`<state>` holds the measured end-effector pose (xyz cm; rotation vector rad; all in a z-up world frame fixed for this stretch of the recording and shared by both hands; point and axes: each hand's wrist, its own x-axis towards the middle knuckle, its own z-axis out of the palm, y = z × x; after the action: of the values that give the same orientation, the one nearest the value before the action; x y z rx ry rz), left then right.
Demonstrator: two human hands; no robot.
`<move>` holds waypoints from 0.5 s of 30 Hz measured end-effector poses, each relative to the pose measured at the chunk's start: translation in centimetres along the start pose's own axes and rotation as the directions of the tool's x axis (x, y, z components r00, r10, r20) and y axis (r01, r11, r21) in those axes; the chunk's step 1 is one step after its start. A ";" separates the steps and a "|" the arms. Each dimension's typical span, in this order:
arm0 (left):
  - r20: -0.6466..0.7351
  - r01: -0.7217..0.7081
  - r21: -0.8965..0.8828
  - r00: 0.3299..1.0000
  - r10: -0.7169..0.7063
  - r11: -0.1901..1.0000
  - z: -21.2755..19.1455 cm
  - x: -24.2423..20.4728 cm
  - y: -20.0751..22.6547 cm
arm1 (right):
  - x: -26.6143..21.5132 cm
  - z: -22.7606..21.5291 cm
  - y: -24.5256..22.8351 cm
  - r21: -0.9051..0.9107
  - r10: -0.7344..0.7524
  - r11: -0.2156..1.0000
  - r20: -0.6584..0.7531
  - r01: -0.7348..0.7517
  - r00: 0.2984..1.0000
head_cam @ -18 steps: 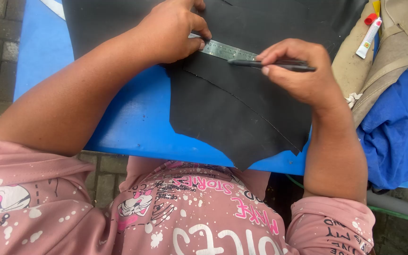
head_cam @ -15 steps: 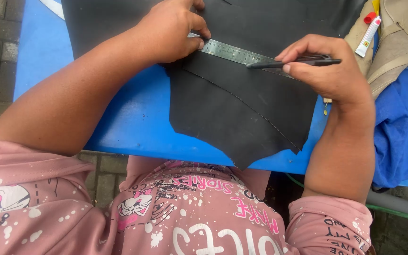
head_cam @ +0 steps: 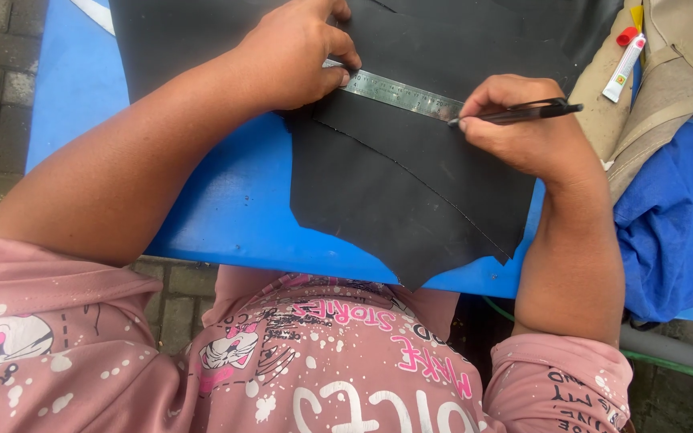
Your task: Marking lines on a piece of leather using a ruler and a pen
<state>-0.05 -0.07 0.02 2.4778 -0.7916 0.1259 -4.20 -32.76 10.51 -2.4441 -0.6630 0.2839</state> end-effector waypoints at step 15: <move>0.002 -0.006 0.009 1.000 0.006 1.000 0.0 0.1 -0.1 | -0.6 -3.5 2.4 -0.070 0.308 0.951 0.133 -0.301 0.942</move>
<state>0.08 -0.10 0.01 2.4846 -0.8009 0.1288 -2.62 -36.44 11.95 -2.5884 -0.3491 0.5756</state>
